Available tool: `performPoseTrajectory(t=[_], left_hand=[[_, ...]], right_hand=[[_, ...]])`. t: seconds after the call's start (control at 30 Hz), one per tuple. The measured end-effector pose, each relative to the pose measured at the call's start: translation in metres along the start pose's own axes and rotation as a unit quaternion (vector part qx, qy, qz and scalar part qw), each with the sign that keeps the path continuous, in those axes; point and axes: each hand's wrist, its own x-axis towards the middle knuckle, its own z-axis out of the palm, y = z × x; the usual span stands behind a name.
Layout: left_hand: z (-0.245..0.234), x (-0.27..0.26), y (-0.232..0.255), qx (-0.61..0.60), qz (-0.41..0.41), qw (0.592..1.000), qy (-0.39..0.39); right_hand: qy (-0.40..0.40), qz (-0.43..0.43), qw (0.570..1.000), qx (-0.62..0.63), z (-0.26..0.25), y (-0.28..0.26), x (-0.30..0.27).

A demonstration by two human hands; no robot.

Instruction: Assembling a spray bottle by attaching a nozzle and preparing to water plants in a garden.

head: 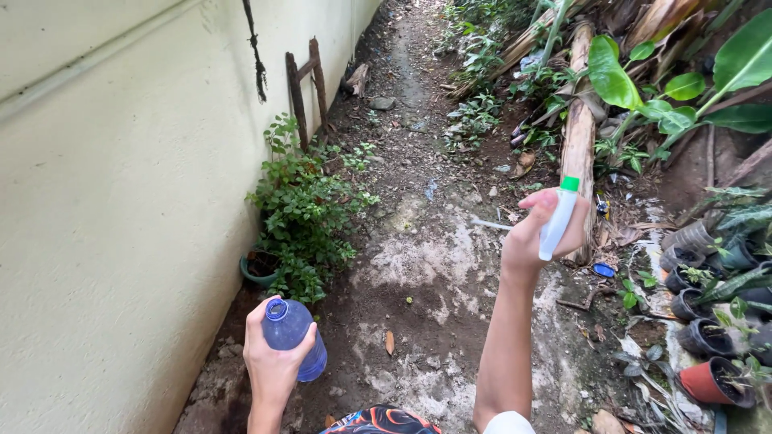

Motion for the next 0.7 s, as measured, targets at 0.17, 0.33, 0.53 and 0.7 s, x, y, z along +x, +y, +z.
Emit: performPoseTrajectory(t=[0.17,0.33,0.53,0.7], left_hand=[[0.008,0.000,0.000,-0.008,-0.016,1.000,-0.013],[0.014,0.000,0.002,-0.010,0.008,1.000,-0.006],[0.015,0.000,0.005,-0.019,0.000,1.000,-0.012],[0.012,-0.005,0.003,-0.011,-0.002,1.000,-0.008]], right_hand=[[-0.047,-0.012,0.999,0.011,-0.003,-0.014,0.004],[-0.053,0.079,0.995,0.039,0.000,-0.008,-0.001],[-0.025,0.069,0.996,0.057,0.001,-0.010,-0.003],[-0.046,-0.039,0.997,0.039,0.005,-0.030,0.003]])
